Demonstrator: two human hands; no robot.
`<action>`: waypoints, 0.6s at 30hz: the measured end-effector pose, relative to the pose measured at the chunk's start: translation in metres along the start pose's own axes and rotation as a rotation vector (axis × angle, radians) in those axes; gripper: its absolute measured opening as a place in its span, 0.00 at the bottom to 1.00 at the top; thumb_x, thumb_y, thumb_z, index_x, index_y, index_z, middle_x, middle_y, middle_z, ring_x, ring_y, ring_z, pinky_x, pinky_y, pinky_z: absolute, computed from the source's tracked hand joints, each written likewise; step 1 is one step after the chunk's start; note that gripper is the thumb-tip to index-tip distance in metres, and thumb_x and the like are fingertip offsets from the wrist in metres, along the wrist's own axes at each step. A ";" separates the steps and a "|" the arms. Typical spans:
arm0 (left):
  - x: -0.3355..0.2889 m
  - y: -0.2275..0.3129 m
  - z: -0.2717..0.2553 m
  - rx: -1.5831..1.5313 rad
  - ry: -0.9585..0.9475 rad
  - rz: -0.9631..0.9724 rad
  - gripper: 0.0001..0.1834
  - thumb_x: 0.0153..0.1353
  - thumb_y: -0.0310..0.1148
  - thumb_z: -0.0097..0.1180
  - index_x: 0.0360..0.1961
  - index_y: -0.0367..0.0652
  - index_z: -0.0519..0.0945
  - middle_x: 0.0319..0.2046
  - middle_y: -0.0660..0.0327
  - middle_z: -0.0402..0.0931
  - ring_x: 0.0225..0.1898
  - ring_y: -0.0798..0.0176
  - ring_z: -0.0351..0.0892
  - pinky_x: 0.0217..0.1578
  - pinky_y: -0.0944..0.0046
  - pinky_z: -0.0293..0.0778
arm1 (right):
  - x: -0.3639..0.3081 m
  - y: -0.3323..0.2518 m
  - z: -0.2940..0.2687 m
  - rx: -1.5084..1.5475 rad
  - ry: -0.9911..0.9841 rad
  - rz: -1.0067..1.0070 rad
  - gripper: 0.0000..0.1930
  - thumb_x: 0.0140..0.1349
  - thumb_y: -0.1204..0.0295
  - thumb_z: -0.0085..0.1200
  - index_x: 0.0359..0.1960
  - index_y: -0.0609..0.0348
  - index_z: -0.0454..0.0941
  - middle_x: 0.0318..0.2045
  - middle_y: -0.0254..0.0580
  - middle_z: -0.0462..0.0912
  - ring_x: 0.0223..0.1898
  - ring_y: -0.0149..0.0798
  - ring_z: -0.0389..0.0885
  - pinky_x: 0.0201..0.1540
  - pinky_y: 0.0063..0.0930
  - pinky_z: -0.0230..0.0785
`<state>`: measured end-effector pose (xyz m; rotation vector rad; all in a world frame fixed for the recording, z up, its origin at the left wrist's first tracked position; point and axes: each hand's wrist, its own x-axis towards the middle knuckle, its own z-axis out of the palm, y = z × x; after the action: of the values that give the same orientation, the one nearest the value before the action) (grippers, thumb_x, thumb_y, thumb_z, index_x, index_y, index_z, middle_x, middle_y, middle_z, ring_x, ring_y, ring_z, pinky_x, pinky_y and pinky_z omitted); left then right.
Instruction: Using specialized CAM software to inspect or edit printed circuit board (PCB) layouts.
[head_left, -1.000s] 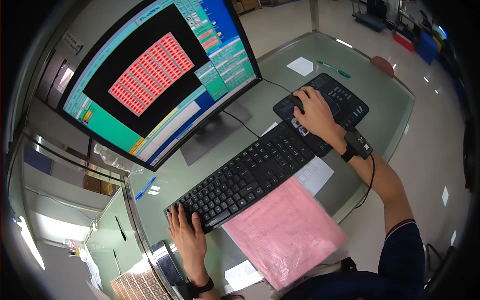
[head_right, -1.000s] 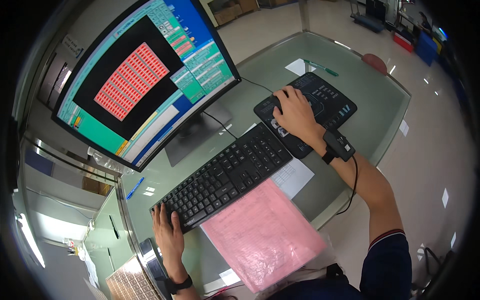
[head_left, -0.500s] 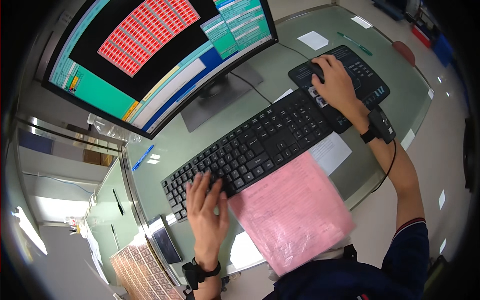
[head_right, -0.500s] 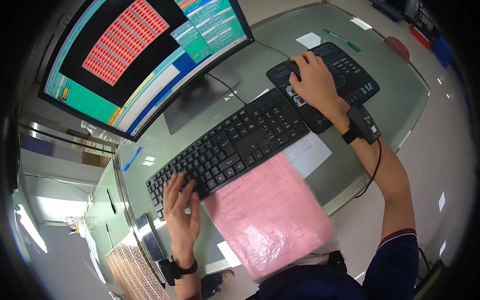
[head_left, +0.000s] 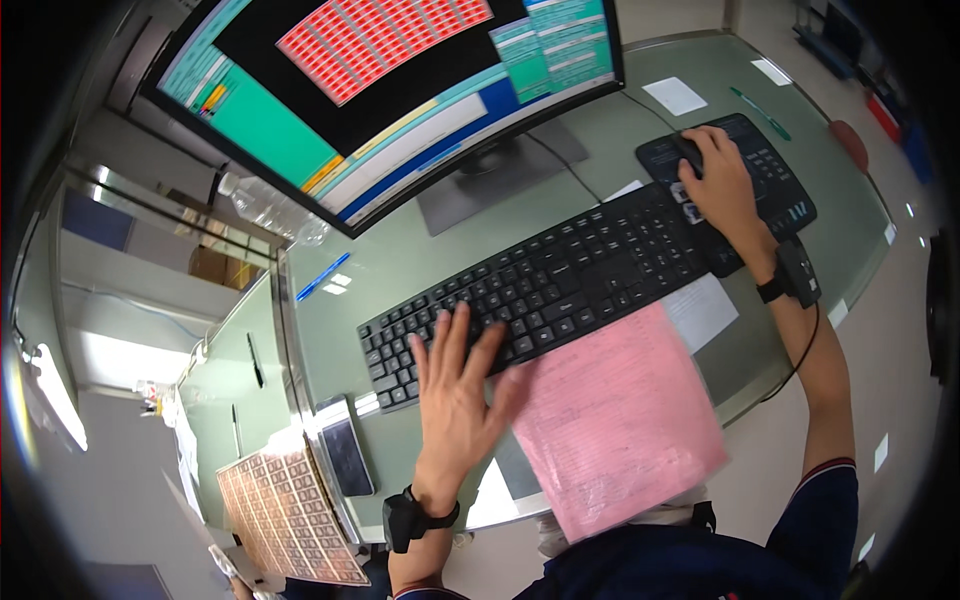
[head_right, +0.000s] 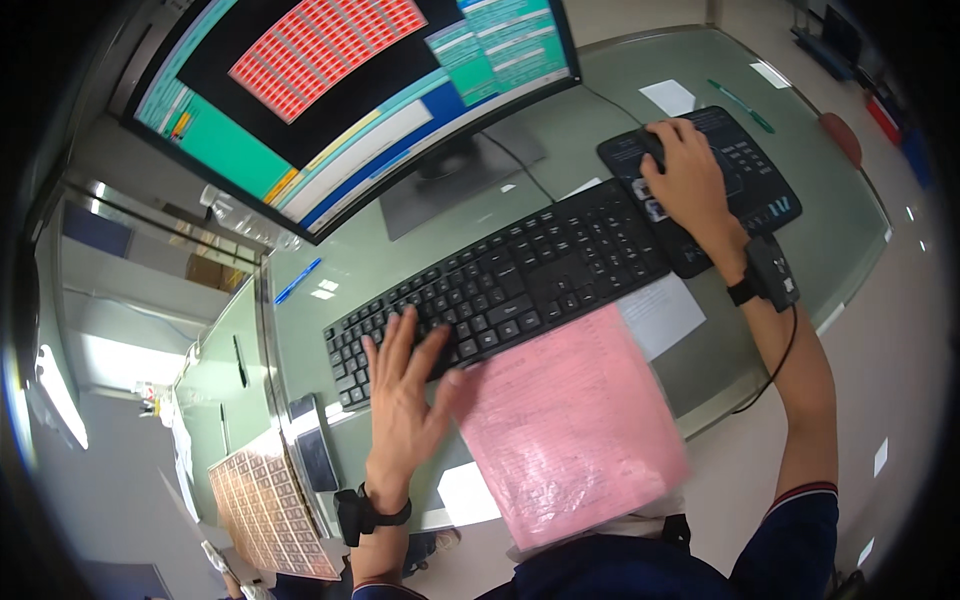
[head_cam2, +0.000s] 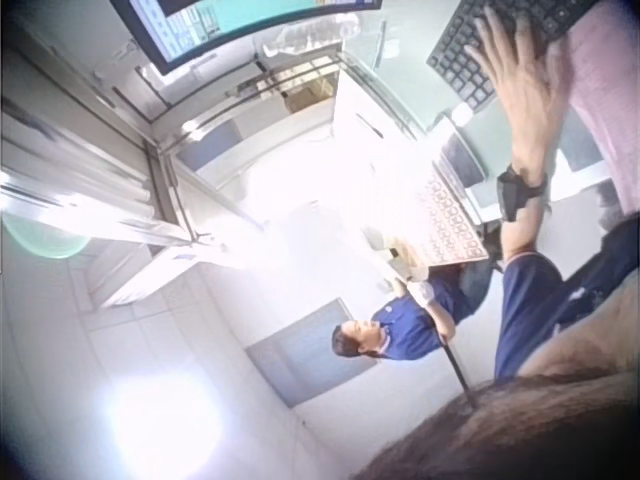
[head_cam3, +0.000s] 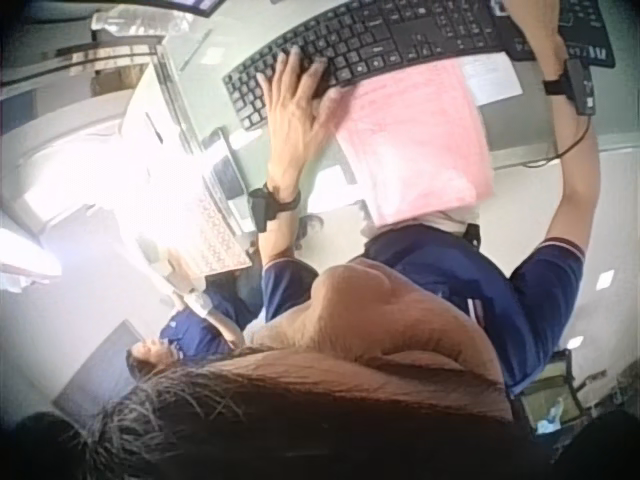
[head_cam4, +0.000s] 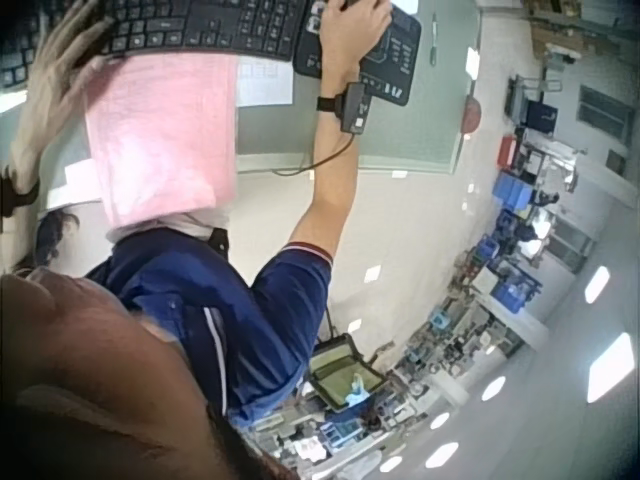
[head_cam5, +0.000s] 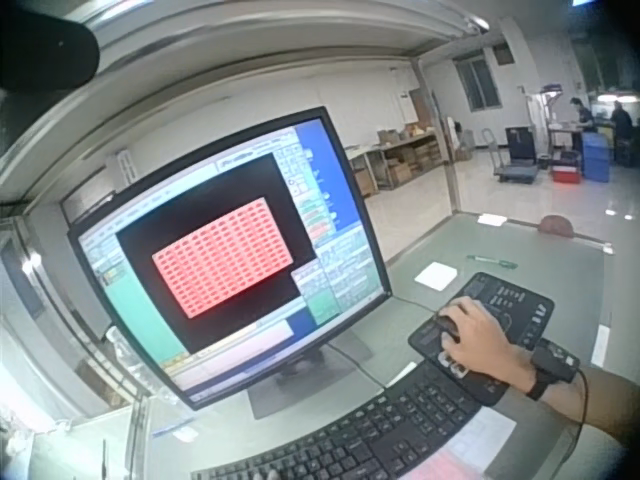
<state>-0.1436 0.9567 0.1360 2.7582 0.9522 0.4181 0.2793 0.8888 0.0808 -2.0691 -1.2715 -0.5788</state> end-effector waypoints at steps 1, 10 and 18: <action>-0.002 -0.006 0.001 0.052 0.043 -0.120 0.31 0.71 0.48 0.56 0.69 0.42 0.74 0.74 0.39 0.60 0.77 0.36 0.55 0.75 0.32 0.45 | 0.000 -0.001 -0.001 0.003 -0.026 0.011 0.20 0.62 0.71 0.61 0.56 0.57 0.78 0.54 0.45 0.78 0.55 0.53 0.78 0.58 0.44 0.74; -0.006 -0.041 0.000 0.050 0.186 -0.423 0.33 0.74 0.45 0.53 0.74 0.38 0.65 0.72 0.39 0.61 0.72 0.34 0.62 0.73 0.31 0.51 | 0.000 0.001 0.006 0.004 -0.011 -0.027 0.20 0.63 0.71 0.61 0.56 0.58 0.78 0.54 0.48 0.78 0.56 0.55 0.78 0.58 0.45 0.74; 0.000 -0.016 -0.006 0.083 0.218 -0.034 0.22 0.70 0.37 0.58 0.63 0.43 0.81 0.71 0.42 0.66 0.73 0.36 0.63 0.74 0.36 0.53 | 0.004 -0.001 -0.001 0.011 0.003 -0.019 0.20 0.62 0.71 0.61 0.56 0.58 0.77 0.54 0.48 0.78 0.55 0.55 0.78 0.58 0.45 0.74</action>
<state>-0.1545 0.9701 0.1374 2.8081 1.0872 0.7002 0.2800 0.8907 0.0846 -2.0487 -1.2910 -0.5823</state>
